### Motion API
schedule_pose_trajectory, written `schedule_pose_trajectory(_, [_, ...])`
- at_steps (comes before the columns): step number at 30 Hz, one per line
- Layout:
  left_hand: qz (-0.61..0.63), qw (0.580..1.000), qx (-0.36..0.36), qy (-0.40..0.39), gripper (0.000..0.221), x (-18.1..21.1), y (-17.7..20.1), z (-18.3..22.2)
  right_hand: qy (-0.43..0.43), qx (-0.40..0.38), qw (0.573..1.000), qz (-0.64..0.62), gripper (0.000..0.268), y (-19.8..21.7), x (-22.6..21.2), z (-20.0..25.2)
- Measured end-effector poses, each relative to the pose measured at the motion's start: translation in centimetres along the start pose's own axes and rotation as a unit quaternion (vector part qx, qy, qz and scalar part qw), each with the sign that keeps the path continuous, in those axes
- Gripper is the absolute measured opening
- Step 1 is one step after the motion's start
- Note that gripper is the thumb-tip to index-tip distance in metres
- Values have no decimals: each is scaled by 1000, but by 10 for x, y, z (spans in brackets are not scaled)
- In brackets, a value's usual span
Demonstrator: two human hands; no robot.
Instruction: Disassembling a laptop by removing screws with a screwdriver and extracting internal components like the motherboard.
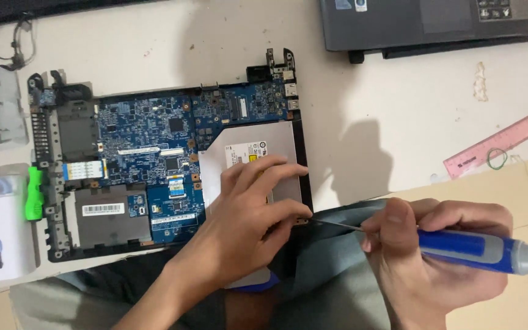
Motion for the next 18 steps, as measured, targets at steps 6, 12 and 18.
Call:
schedule_pose_trajectory(6, [-3, 1000, -6, 11, 13, -3, -3, 0, 20, 1, 998, -55, 32, -6, 2, 0])
schedule_pose_trajectory(12, [1, 1000, 2, 16, 15, -5, -3, 3, -5, 31, 997, -77, 31, -4, 1, 1])
schedule_pose_trajectory(18, [5, 1000, 15, 13, 13, -5, -2, 1, 5, 5, 998, -69, 30, -12, -6, -7])
Point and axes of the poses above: each hand's wrist, its own z-axis away from the middle knuckle, its own y-axis out of the back of the hand, x = y × z, the point moved 10 cm from there along -z, towards the middle knuckle, and after that the axes turned 10 degrees about -z, right-handed, at the moved point
